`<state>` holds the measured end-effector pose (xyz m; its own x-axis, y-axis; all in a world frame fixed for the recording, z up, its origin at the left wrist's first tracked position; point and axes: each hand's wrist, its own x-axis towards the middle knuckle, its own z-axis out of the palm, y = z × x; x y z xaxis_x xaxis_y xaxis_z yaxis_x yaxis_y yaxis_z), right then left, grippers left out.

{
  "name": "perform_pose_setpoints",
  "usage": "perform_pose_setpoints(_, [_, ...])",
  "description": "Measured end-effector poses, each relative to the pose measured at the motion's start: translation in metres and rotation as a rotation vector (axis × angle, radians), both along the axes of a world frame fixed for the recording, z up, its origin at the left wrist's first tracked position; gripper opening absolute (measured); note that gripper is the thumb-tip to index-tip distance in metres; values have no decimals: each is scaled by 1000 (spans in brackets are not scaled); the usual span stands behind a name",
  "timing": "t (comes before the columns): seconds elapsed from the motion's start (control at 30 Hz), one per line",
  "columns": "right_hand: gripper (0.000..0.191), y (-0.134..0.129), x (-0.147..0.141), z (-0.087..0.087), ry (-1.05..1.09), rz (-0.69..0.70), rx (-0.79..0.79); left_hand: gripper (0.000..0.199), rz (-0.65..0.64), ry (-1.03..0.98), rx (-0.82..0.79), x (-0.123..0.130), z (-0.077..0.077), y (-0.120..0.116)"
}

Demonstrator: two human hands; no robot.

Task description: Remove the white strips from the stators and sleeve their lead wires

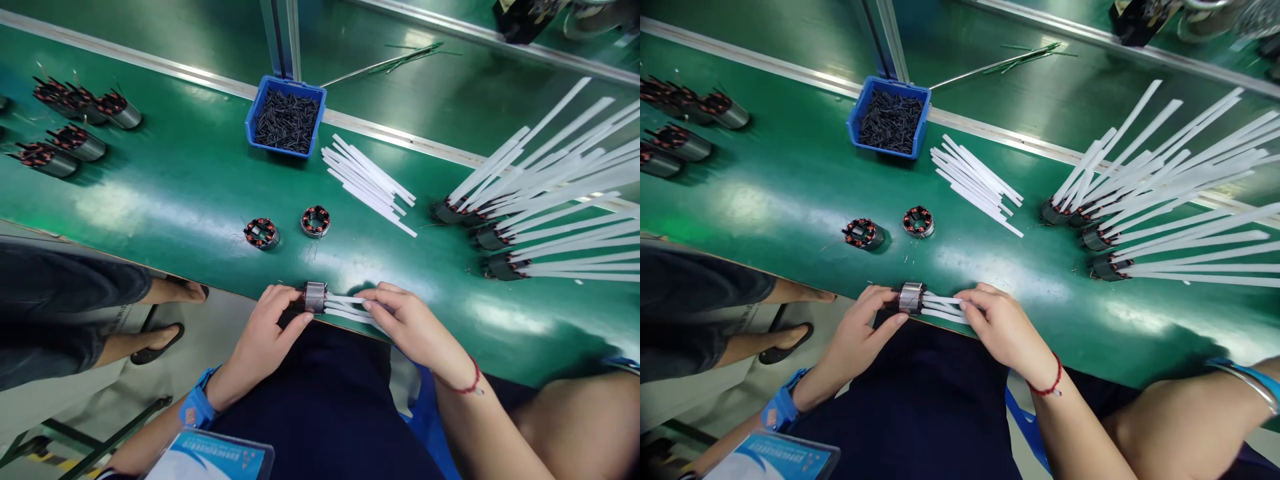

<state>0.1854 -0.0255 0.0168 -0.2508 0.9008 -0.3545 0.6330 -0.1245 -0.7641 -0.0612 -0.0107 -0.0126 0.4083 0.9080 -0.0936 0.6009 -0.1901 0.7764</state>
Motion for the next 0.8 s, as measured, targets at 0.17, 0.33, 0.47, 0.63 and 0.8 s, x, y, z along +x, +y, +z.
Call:
perform_pose_setpoints(0.17, [24, 16, -25, -3, 116, 123, -39, 21, -15, 17, -1, -2, 1, -3])
perform_pose_setpoints(0.33, [23, 22, -40, -7, 226, 78, -132, 23, -47, -53, -11, -7, -1, 0])
perform_pose_setpoints(0.47, [19, 18, -45, -10, 386, -2, -299, 18, 1, -99, -6, -6, -2, 1])
perform_pose_setpoints(0.63, [22, 8, -50, -19, 583, -246, -446, 17, 36, -186, 10, -4, -2, -5])
perform_pose_setpoints(0.8, [28, -2, -51, -24, 579, -364, -408, 17, 82, -304, 25, -1, -5, -11])
